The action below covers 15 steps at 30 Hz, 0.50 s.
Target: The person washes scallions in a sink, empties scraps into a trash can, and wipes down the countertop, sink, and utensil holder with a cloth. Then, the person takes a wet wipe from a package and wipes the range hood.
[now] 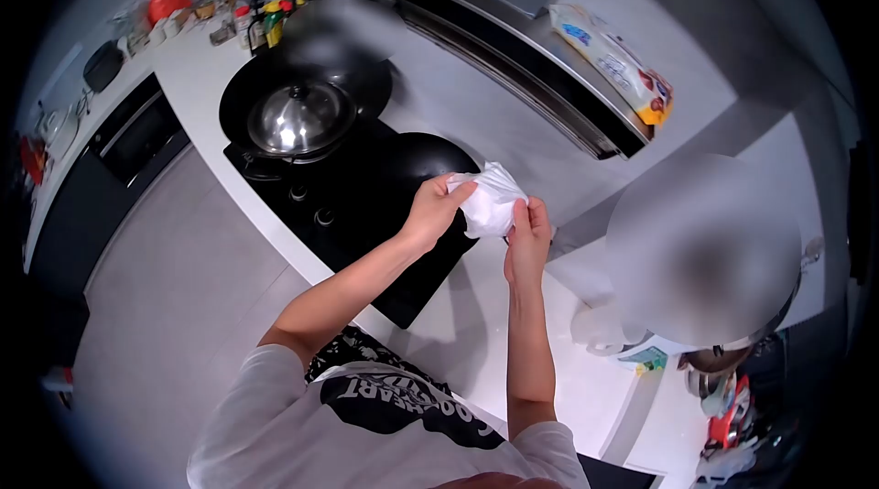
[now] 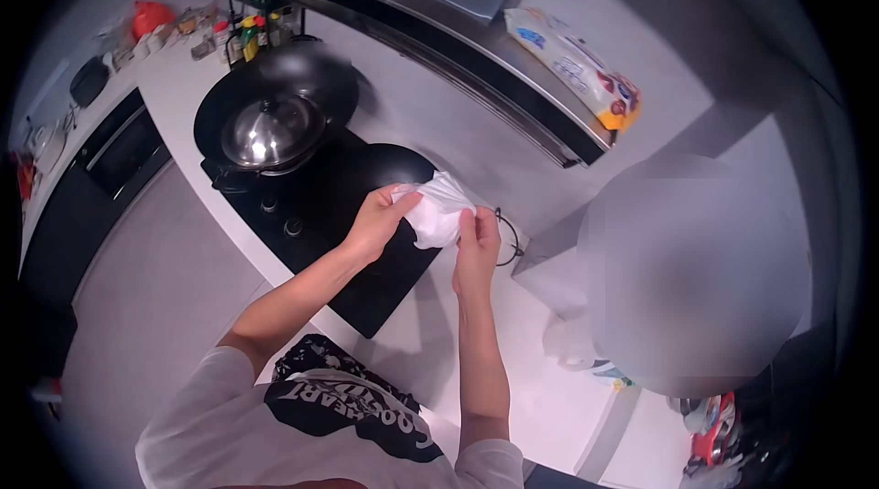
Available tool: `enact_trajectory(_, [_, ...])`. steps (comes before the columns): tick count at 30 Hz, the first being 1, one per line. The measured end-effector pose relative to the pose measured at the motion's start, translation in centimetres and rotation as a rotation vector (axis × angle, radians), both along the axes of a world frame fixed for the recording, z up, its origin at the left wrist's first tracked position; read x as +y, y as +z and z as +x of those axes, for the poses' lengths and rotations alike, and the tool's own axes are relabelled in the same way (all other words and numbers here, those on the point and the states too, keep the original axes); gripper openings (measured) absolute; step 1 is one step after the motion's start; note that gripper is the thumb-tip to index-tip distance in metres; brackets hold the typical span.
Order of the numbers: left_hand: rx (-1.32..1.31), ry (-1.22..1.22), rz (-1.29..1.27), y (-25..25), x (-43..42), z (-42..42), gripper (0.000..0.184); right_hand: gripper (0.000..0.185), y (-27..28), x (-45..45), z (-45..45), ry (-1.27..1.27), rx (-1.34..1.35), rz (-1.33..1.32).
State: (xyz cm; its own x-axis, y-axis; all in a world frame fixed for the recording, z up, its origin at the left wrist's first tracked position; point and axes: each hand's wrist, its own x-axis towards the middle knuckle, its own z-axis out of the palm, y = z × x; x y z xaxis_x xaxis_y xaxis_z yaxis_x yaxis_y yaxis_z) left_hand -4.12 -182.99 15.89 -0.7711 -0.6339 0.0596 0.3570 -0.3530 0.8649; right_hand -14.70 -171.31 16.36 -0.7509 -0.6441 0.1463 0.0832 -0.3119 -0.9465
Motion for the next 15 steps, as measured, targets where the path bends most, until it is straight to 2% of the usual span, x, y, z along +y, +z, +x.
enact_trajectory(4, [-0.039,0.176,-0.035,-1.0,-0.7,1.3,0.016,0.011,-1.3,-2.0,1.5,-0.009,0.034,0.042])
enact_trajectory(7, [-0.042,0.168,0.025,-1.3,-2.6,2.2,0.019,0.012,-1.7,-3.7,1.9,0.109,-0.044,-0.016])
enact_trajectory(8, [0.042,0.175,0.091,-1.7,-3.2,2.2,0.022,0.013,-1.7,-4.1,2.0,0.165,-0.167,-0.051])
enact_trajectory(10, [0.052,0.176,0.054,-1.9,-4.6,2.3,0.023,0.016,-0.1,-5.0,3.3,0.266,-0.416,-0.12])
enact_trajectory(13, [-0.095,0.051,-0.11,-2.5,-6.7,2.3,0.024,0.027,-1.0,-6.5,4.1,0.351,-0.323,-0.026])
enact_trajectory(15, [-0.226,0.022,-0.247,-3.3,-7.7,2.2,0.026,0.026,-1.6,-7.7,4.0,0.308,-0.238,0.037])
